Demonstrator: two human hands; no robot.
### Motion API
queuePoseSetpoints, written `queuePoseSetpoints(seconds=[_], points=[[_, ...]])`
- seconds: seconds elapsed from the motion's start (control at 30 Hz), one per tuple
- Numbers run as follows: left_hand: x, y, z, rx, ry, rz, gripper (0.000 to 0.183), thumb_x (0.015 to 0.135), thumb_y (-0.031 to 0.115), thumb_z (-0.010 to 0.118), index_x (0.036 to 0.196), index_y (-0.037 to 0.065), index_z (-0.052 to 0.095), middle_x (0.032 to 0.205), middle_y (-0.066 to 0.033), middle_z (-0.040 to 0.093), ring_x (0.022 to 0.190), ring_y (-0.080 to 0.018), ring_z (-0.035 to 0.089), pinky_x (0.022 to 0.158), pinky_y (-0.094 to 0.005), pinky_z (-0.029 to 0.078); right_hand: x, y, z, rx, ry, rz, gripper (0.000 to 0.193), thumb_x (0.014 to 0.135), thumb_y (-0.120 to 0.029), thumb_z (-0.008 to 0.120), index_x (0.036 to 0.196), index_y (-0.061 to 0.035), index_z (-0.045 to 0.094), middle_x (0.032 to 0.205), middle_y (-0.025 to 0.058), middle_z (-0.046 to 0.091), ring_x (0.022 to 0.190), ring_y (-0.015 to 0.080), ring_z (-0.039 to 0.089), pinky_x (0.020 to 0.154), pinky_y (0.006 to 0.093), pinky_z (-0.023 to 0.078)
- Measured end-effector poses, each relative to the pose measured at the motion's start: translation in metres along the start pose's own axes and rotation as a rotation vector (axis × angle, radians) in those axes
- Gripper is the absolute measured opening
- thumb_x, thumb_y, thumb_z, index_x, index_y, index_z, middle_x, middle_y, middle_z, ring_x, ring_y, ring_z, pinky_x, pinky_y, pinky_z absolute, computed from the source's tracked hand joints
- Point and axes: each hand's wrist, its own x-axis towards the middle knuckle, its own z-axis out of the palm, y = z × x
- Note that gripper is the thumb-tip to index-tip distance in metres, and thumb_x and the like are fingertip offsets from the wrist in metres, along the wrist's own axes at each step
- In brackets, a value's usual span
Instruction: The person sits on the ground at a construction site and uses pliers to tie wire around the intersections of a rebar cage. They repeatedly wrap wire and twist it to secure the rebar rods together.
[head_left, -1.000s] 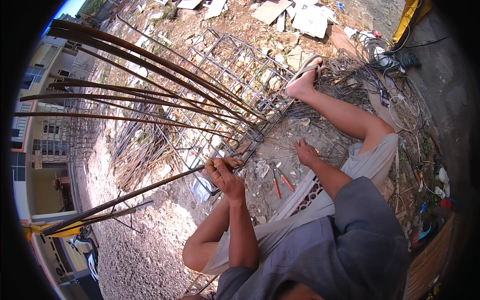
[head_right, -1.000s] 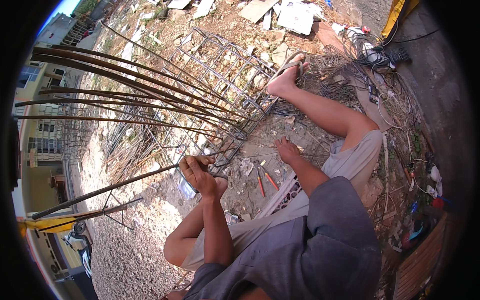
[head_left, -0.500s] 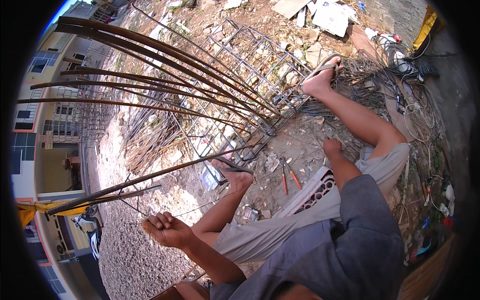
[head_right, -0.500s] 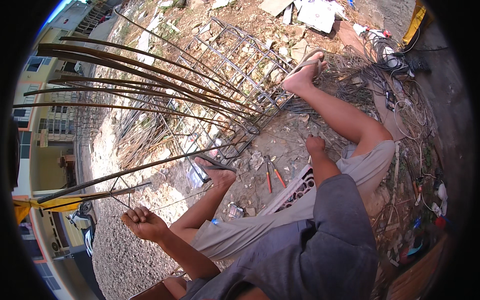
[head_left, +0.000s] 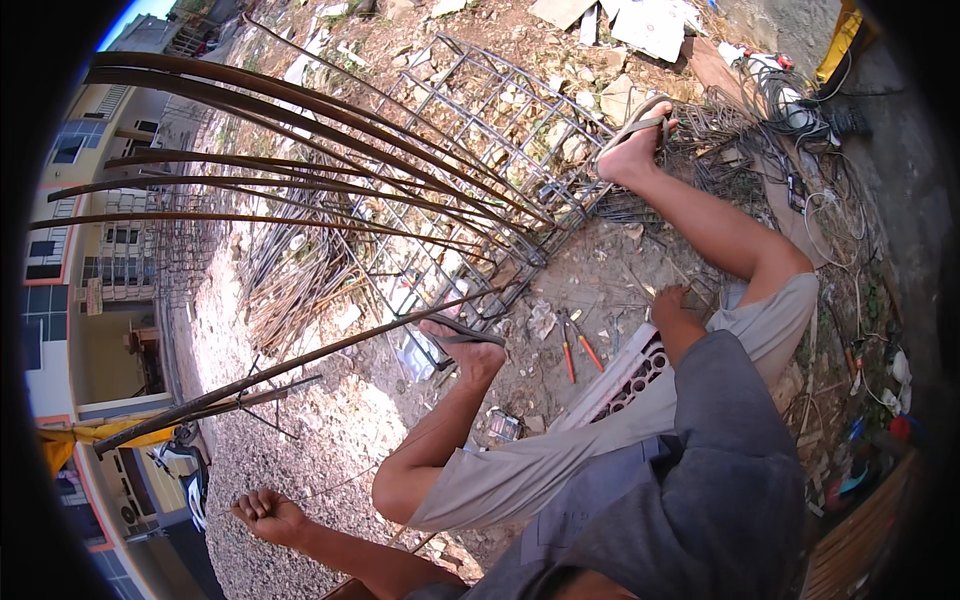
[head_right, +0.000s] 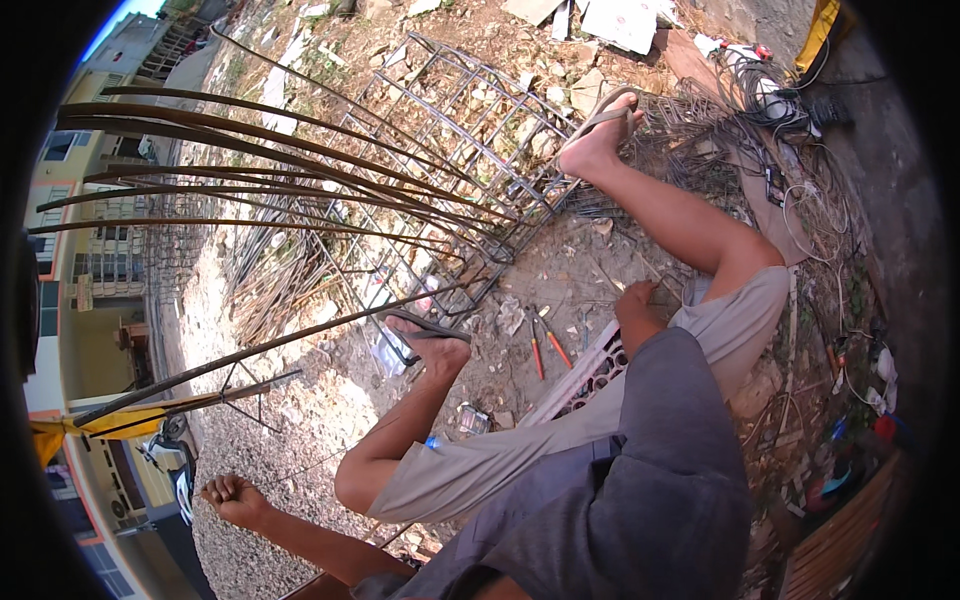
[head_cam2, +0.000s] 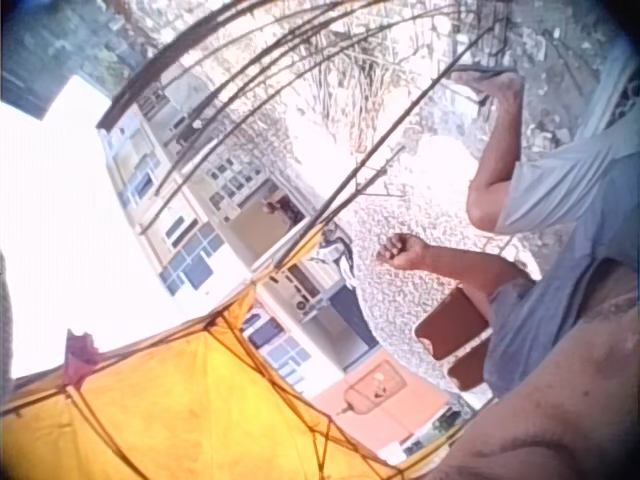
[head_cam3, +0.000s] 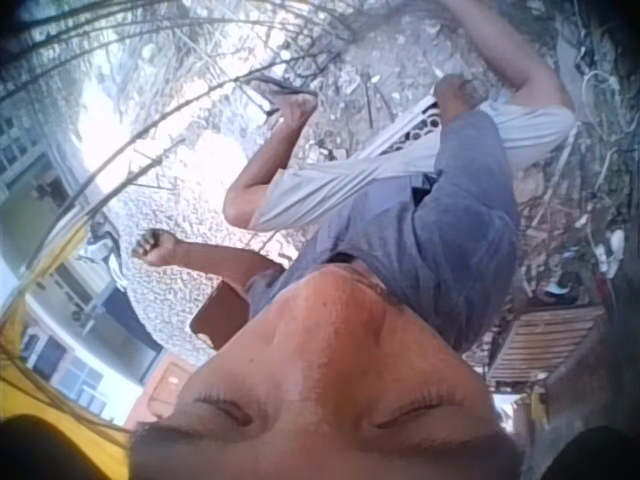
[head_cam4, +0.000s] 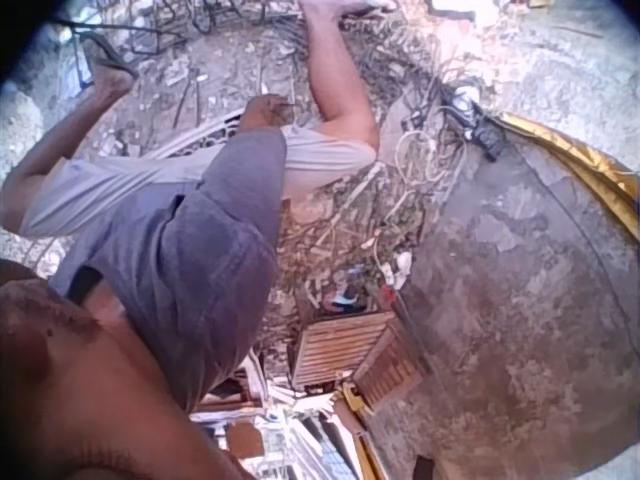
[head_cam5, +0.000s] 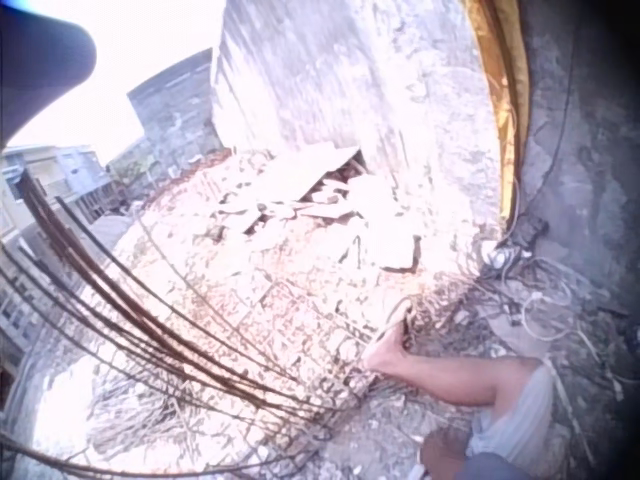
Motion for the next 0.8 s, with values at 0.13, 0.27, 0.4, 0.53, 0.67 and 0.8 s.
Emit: queuePoseSetpoints(seconds=[0.13,0.27,0.4,0.53,0.67,0.8], points=[[-0.044,-0.01,0.019,-0.246,-0.093,-0.161,0.025,0.109,0.021,0.037,0.098,0.003,0.051,0.067,-0.001,0.043,0.051,-0.0092,0.036,0.048,-0.0245,0.039,0.002,-0.048,-0.051,-0.114,-0.294,-0.421,0.043,0.085,-0.032,0.068,0.122,-0.0094,0.069,0.128,0.0136,0.065,0.118,0.0317,0.062,0.098,0.058,0.046],[-0.066,-0.098,0.075,-0.427,-0.158,-0.338,0.029,0.109,0.021,0.036,0.098,0.0,0.052,0.067,-0.0015,0.043,0.049,-0.009,0.036,0.046,-0.0226,0.038,-0.002,-0.027,-0.128,0.416,-0.174,-0.525,0.05,0.082,-0.044,0.074,0.109,-0.0017,0.071,0.111,0.018,0.07,0.106,0.032,0.067,0.091,0.0405,0.052],[-0.113,-0.126,0.126,-0.413,-0.167,-0.284,0.031,0.109,0.024,0.034,0.103,0.0,0.052,0.068,0.0005,0.043,0.049,-0.0067,0.037,0.044,-0.0212,0.037,-0.12,-0.049,-0.285,0.867,-0.167,-1.127,0.056,0.089,-0.045,0.067,0.116,0.0041,0.064,0.109,0.0189,0.07,0.103,0.0286,0.067,0.09,0.0377,0.051],[-0.153,-0.161,0.174,-0.415,-0.22,-0.248,0.033,0.11,0.028,0.033,0.107,0.001,0.052,0.071,-0.0005,0.044,0.051,-0.0071,0.039,0.045,-0.021,0.038,-0.25,-0.047,-0.359,1.398,-0.135,-1.542,0.049,0.096,-0.033,0.064,0.134,-0.0042,0.054,0.12,0.0144,0.065,0.112,0.0235,0.063,0.096,0.0372,0.049],[-0.174,-0.183,0.193,-0.345,-0.197,-0.349,0.032,0.109,0.03,0.035,0.106,0.005,0.055,0.083,-0.0041,0.052,0.065,-0.0117,0.051,0.057,-0.0247,0.047,-0.317,-0.039,-0.376,1.521,0.012,-1.609,0.044,0.092,-0.017,0.069,0.133,-0.0074,0.055,0.108,0.0137,0.069,0.099,0.0251,0.069,0.084,0.0361,0.054],[-0.197,-0.219,0.189,0.072,-0.31,-0.283,0.019,0.106,0.023,0.047,0.104,0.006,0.055,0.094,-0.0066,0.06,0.08,-0.0145,0.061,0.071,-0.0282,0.052,-0.309,-0.019,-0.359,1.609,0.506,-1.494,0.035,0.089,-0.008,0.069,0.124,-0.008,0.063,0.104,0.0157,0.071,0.087,0.0329,0.071,0.074,0.0382,0.056]])
